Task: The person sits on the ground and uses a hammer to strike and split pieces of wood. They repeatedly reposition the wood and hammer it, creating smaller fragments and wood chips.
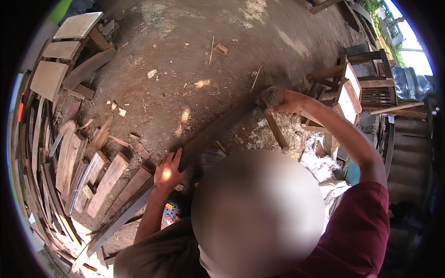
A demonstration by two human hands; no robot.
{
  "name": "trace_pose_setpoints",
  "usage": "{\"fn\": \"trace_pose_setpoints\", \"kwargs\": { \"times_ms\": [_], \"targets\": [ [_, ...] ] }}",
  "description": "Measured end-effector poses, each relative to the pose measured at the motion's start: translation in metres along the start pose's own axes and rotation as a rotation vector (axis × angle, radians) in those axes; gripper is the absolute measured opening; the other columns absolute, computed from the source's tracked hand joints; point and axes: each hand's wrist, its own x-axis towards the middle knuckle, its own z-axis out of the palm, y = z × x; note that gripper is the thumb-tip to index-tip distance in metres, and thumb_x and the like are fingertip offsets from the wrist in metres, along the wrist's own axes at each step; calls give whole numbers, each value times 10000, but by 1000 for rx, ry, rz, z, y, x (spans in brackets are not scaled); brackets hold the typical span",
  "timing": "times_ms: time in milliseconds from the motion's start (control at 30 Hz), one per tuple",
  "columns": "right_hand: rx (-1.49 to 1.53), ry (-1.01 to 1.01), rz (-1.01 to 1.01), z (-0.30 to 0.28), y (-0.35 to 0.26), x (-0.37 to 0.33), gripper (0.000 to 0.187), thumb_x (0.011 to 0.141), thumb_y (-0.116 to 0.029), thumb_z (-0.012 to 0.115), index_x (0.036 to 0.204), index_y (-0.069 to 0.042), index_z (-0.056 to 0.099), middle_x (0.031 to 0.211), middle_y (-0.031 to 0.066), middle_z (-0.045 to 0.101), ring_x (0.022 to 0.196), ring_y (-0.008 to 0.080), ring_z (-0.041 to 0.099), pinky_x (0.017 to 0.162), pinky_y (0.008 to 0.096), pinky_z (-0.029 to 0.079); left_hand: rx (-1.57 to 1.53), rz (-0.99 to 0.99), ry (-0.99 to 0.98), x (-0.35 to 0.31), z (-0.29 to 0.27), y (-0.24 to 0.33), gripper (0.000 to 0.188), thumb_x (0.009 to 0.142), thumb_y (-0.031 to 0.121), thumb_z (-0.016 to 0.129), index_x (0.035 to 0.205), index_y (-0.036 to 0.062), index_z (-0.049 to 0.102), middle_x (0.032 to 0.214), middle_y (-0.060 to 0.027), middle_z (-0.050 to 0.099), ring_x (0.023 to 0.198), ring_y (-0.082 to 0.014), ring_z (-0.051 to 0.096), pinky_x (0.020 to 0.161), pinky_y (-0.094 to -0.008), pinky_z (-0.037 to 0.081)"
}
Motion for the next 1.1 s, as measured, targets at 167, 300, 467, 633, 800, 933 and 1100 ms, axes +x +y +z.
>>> {"fn": "trace_pose_setpoints", "kwargs": {
  "times_ms": [167, 300, 467, 633, 800, 933, 1100],
  "targets": [
    [-92, 171, -71, 63, 16, 21, 792, 915, -727, 552, 987, 42, 727, 980, 228, 715, 901, 352, 715, 864, 478, 548, 42, 16, 11, 2, 2, 6, 833, 779, 289, 801, 1506, 143, 420, 1343, -136, 573, 1254, -324, 574, 1087, -459, 432],
    [132, 259, 63, 177, 35, 39, 804, 873, -702, 630, 1149, 52, 661, 1004, 251, 719, 992, 368, 710, 887, 454, 546, 85, 37, 39, -1, 5, 10, 813, 789, 297, 795, 1496, 147, 423, 1322, -128, 575, 1239, -315, 583, 1082, -451, 435],
    [569, 661, 36, 277, -40, 57, 636, 881, -510, 741, 1165, 45, 614, 977, 257, 713, 974, 408, 702, 845, 466, 544, 102, 11, 56, -5, 7, 0, 819, 790, 292, 795, 1502, 151, 416, 1318, -129, 575, 1234, -314, 587, 1079, -451, 436],
    [587, 885, 101, 304, -24, 87, 507, 905, -289, 727, 1229, 53, 540, 926, 250, 690, 861, 411, 687, 768, 472, 534, 54, 34, 16, 1, 5, 7, 828, 792, 288, 792, 1511, 143, 407, 1338, -132, 570, 1252, -317, 579, 1087, -452, 432],
    [881, 592, -128, 231, 15, 19, 372, 956, -139, 613, 1276, 31, 530, 1016, 182, 691, 753, 254, 663, 689, 407, 538, 28, -25, 13, -1, -4, 0, 817, 797, 279, 785, 1512, 142, 415, 1370, -138, 559, 1265, -328, 571, 1097, -456, 427],
    [1432, 34, -303, 170, 31, -31, 440, 1007, -203, 566, 1391, -14, 467, 1145, 167, 666, 823, 226, 658, 759, 380, 545, -18, -10, 3, 1, -3, 6, 823, 774, 260, 801, 1506, 162, 437, 1420, -190, 554, 1285, -374, 566, 1098, -470, 444],
    [1727, 324, -495, 177, -8, -6, 426, 1032, -378, 584, 1271, -26, 564, 1134, 139, 664, 925, 236, 666, 822, 363, 538, 33, 3, 37, -3, -1, 4, 808, 791, 268, 782, 1505, 140, 427, 1361, -155, 573, 1236, -355, 589, 1088, -463, 436]
  ]
}}
